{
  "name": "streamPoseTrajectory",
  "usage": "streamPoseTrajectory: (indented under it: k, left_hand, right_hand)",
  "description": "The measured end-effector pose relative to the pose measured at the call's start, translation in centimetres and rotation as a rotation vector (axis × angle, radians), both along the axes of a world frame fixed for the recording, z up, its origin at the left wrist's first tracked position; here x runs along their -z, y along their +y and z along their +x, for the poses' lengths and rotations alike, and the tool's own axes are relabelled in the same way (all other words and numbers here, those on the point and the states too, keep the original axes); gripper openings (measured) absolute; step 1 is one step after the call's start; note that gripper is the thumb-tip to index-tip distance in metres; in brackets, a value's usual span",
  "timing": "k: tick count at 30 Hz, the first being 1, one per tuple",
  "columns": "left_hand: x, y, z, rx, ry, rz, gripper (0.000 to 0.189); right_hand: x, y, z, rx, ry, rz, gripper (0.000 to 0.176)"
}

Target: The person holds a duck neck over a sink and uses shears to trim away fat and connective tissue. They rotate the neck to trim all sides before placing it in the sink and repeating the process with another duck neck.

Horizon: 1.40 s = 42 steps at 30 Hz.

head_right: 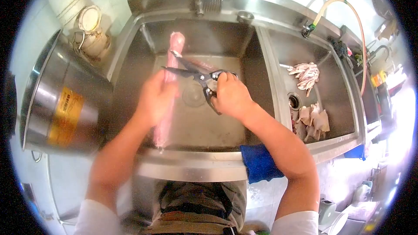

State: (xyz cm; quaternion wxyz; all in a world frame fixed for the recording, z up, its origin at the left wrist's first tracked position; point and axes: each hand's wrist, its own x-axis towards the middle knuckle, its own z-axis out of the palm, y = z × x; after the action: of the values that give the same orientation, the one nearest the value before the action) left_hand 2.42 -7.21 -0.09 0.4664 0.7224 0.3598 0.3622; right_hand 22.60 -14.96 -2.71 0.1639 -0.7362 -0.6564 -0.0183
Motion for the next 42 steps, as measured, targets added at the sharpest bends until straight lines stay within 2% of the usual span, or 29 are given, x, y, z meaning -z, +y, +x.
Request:
streamPoseTrajectory:
  k: [8,11,17,20,23,26,29,32,36,39,42]
  left_hand:
    - [-1.3,-0.6,0.0,0.019,-0.009,-0.066,0.011]
    - [-2.1,-0.4,-0.1,0.007,-0.034,-0.129,0.011]
    - [-2.4,-0.1,-0.5,0.074,-0.114,-0.211,0.011]
    - [-2.6,-0.6,-0.4,0.096,-0.124,-0.213,0.011]
    - [-2.6,-0.8,-0.3,0.116,-0.145,-0.24,0.011]
    - [-2.7,-0.6,-0.3,0.106,-0.147,-0.254,0.011]
    - [-2.5,-0.6,-0.5,0.082,-0.132,-0.24,0.011]
    - [-1.9,-0.5,-0.3,0.107,-0.129,-0.189,0.011]
    - [-2.6,-1.1,-0.2,0.094,-0.087,-0.138,0.011]
    - [-2.7,-0.8,-0.3,0.111,-0.087,-0.157,0.011]
    - [-2.3,-0.6,-0.6,0.142,-0.1,-0.15,0.012]
  right_hand:
    - [2.7,0.7,2.8,-0.031,-0.027,0.029,0.019]
    - [2.3,0.6,2.3,0.013,0.19,-0.039,0.022]
    - [1.6,0.0,0.2,-0.051,0.022,0.217,0.024]
    - [3.5,1.1,1.1,0.006,0.024,0.072,0.023]
    - [3.0,1.2,2.1,0.002,0.008,0.027,0.023]
    - [2.9,0.9,2.7,-0.026,0.068,0.143,0.023]
    - [1.3,0.7,1.0,0.077,0.152,0.144,0.024]
    - [1.1,0.6,0.7,-0.017,0.018,0.283,0.022]
    - [0.7,1.0,2.2,0.051,0.014,0.066,0.026]
    - [0.9,1.0,2.9,0.123,0.074,0.068,0.026]
    - [0.2,0.8,2.7,0.115,0.057,0.171,0.023]
